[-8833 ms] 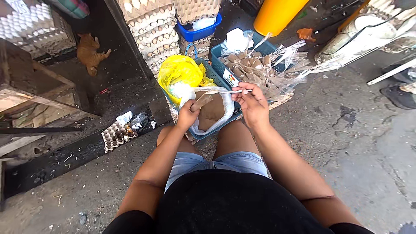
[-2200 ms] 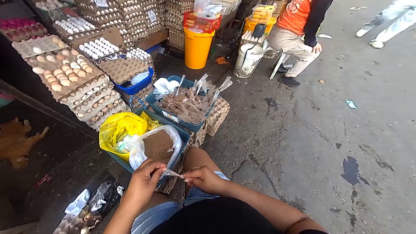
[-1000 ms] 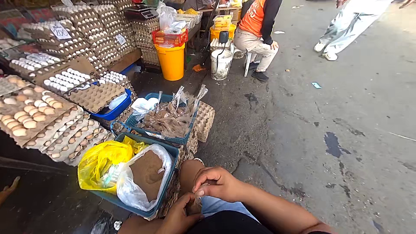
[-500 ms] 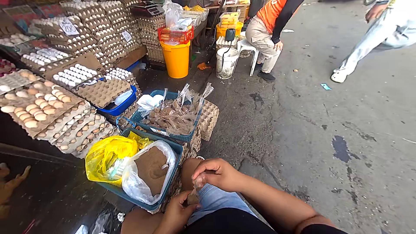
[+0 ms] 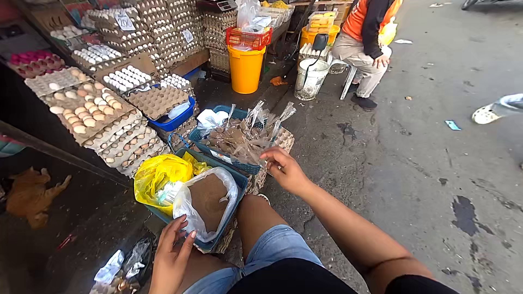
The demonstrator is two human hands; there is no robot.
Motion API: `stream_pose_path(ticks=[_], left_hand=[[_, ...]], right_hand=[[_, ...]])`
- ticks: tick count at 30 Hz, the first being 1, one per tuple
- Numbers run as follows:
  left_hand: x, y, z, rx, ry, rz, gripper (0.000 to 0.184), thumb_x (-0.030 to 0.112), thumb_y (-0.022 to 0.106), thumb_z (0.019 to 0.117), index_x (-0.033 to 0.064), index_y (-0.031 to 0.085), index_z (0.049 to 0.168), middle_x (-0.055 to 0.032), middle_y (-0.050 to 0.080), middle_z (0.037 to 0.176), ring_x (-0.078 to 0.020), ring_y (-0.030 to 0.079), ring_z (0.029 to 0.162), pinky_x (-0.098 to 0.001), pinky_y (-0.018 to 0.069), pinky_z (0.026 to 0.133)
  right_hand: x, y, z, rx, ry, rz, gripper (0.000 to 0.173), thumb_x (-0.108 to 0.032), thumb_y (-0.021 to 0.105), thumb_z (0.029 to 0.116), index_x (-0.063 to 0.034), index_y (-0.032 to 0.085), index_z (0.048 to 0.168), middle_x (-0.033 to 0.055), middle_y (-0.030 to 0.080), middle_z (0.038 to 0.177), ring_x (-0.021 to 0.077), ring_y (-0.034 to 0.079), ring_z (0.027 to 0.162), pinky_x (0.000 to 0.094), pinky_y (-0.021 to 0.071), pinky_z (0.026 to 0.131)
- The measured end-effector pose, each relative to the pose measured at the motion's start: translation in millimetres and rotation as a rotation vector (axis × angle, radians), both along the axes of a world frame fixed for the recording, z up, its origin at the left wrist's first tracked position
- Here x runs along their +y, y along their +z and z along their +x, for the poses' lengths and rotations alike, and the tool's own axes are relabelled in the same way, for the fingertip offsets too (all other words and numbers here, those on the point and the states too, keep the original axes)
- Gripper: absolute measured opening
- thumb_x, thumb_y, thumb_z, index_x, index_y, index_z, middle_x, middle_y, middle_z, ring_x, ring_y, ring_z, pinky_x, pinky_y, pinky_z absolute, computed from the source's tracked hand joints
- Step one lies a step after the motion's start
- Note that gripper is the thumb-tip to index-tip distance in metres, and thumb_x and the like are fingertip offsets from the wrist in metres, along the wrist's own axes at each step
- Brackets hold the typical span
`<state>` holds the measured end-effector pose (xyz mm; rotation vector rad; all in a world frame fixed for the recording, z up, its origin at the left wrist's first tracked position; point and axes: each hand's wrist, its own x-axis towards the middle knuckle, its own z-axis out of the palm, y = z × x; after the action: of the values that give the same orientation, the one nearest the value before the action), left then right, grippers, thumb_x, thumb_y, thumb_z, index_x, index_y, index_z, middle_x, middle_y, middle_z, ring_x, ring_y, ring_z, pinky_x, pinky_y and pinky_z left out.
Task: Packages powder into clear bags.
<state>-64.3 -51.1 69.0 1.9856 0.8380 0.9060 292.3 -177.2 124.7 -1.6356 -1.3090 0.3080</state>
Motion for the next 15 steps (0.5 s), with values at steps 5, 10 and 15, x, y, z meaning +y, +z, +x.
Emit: stream_pose_path(ticks=[5,10,15], left_hand=[[62,22,-2,0.166,0.145,-0.041,0.051,0.019,0.067,0.0958,-0.0035,0.055,0.14,-0.0253,0.057,0.136,-0.0234,0.068,0.105,-0.0366,0.0581,0.087],[168,23,12,0.28,0.38,-0.167,0.043,0.016,0.058,0.1039,-0.0051,0.051,0.14,-0.0278,0.063,0.127,-0.0369,0.066,0.112,-0.0517,0.0522,0.099],[212,-4,62,0.744,0.1,-0.189,0.027,0.019,0.057,0.1033,-0.0023,0.071,0.113,-0.0265,0.068,0.116,-0.0435,0.064,0.114,-0.0656,0.0474,0.098]], right_hand=[[-57,-94,-51,0.224,-0.046,-0.306,0.036,0.001,0.047,0.0938,0.0027,0.065,0.125,0.0196,0.064,0.12,0.0186,0.068,0.087,0.034,0.0586,0.079],[-77,-175,-88,0.077,0.153,-0.265,0.026,0.002,0.051,0.0889,0.008,0.071,0.104,0.02,0.072,0.1,0.0244,0.071,0.085,0.0392,0.0595,0.082],[-82,-179,-74,-0.003,0.004,-0.266,0.025,-0.001,0.05,0.0877,0.0079,0.071,0.098,0.0194,0.071,0.095,0.0244,0.069,0.086,0.0377,0.0574,0.081]])
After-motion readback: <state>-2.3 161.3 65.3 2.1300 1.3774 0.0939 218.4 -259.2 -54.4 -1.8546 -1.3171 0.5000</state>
